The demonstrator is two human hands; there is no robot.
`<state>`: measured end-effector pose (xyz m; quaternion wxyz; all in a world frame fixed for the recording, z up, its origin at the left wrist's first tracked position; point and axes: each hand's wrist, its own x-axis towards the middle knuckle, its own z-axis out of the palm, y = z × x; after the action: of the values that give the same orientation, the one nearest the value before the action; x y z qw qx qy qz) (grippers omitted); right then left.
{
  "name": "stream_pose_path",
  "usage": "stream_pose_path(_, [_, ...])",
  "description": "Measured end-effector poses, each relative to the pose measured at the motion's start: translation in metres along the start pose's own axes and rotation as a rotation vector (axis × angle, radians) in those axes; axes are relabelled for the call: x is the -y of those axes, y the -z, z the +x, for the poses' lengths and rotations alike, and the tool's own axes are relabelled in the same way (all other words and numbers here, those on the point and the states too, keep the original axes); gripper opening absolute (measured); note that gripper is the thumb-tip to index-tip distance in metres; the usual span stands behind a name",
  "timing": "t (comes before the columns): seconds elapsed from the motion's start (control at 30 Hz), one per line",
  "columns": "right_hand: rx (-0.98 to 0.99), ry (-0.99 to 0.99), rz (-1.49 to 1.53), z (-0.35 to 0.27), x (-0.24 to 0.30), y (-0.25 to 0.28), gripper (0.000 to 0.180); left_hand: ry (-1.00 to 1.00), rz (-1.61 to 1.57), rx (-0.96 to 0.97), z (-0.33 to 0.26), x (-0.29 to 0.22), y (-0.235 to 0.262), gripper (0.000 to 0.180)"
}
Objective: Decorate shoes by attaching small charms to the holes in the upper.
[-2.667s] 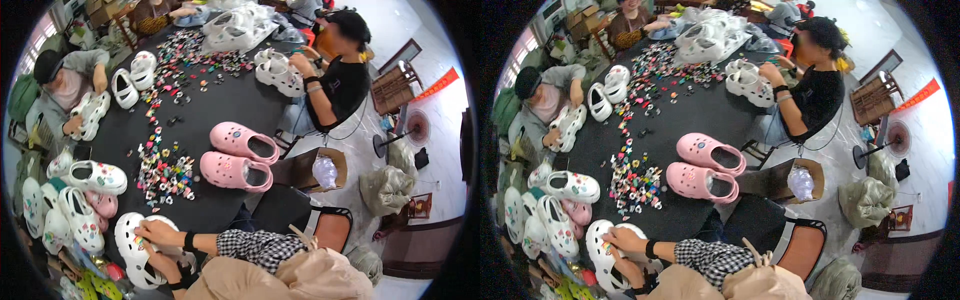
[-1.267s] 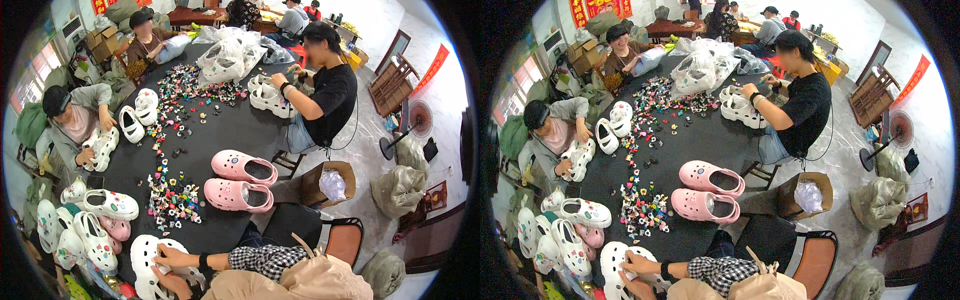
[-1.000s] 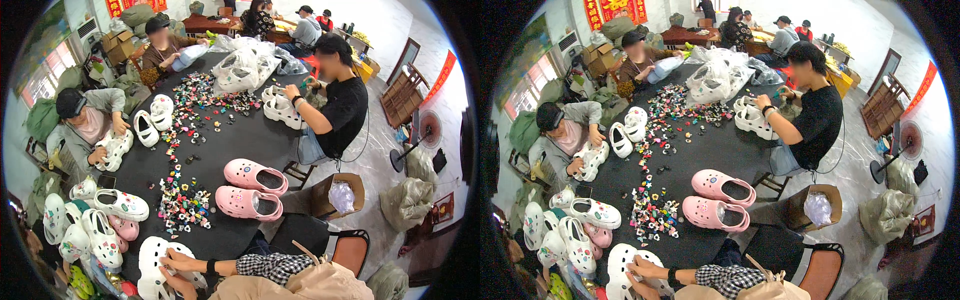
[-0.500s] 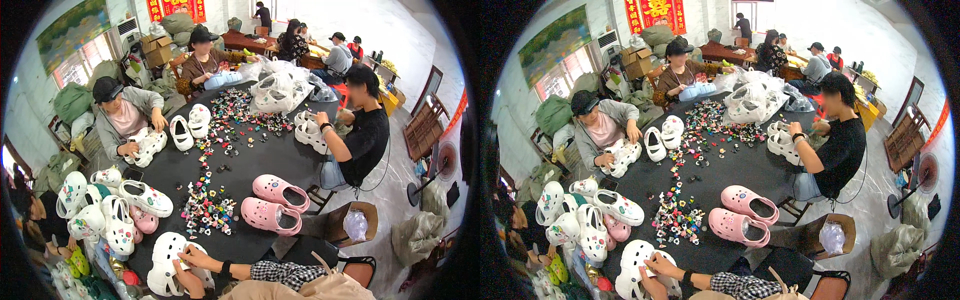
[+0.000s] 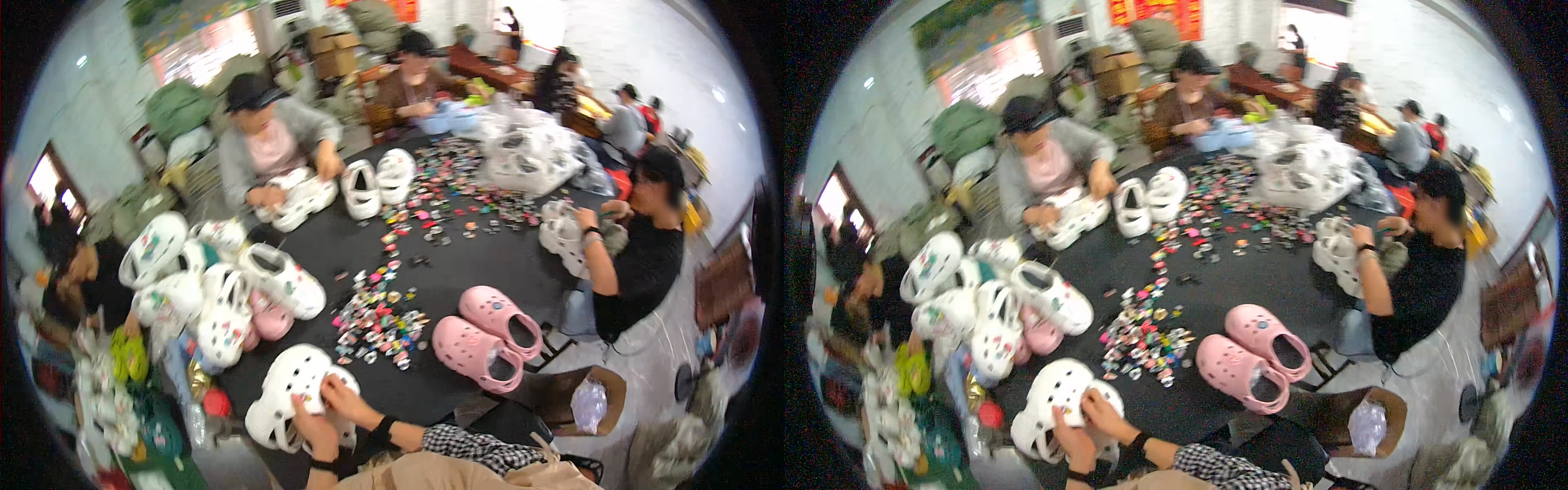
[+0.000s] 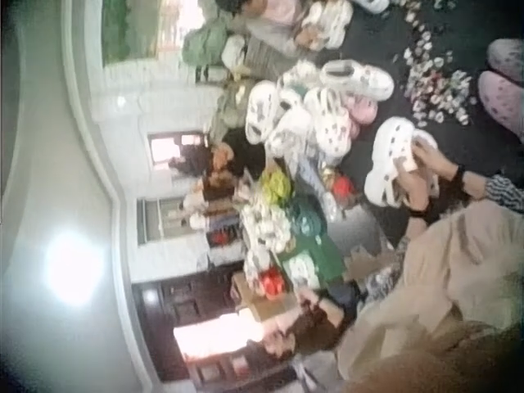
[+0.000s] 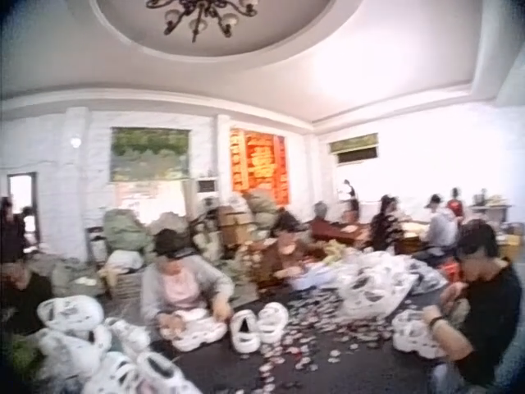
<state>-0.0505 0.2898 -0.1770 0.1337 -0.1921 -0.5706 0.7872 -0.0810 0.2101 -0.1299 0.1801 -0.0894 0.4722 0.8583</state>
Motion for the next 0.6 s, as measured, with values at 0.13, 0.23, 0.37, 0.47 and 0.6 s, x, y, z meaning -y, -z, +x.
stream_pose_path(0.13, [-0.035,0.116,-0.144,-0.007,0.024,0.002,0.014,-0.041,-0.061,-0.076,-0.001,0.001,-0.004,0.034])
stream_pose_path(0.23, [-0.07,0.155,-0.218,-0.011,0.031,-0.012,0.013,-0.036,-0.11,-0.085,-0.003,-0.008,-0.002,0.033])
stream_pose_path(0.37, [-0.019,0.216,-0.255,-0.014,0.041,-0.015,0.012,0.049,-0.205,-0.11,0.001,-0.024,0.012,0.033])
stream_pose_path(0.47, [0.284,-0.066,0.105,-0.013,0.03,-0.009,0.012,0.099,-0.213,-0.054,0.008,-0.026,0.025,0.033])
stream_pose_path(0.6, [0.196,-0.149,0.11,-0.006,0.038,0.004,0.028,0.096,-0.22,0.055,0.008,-0.006,0.02,0.036])
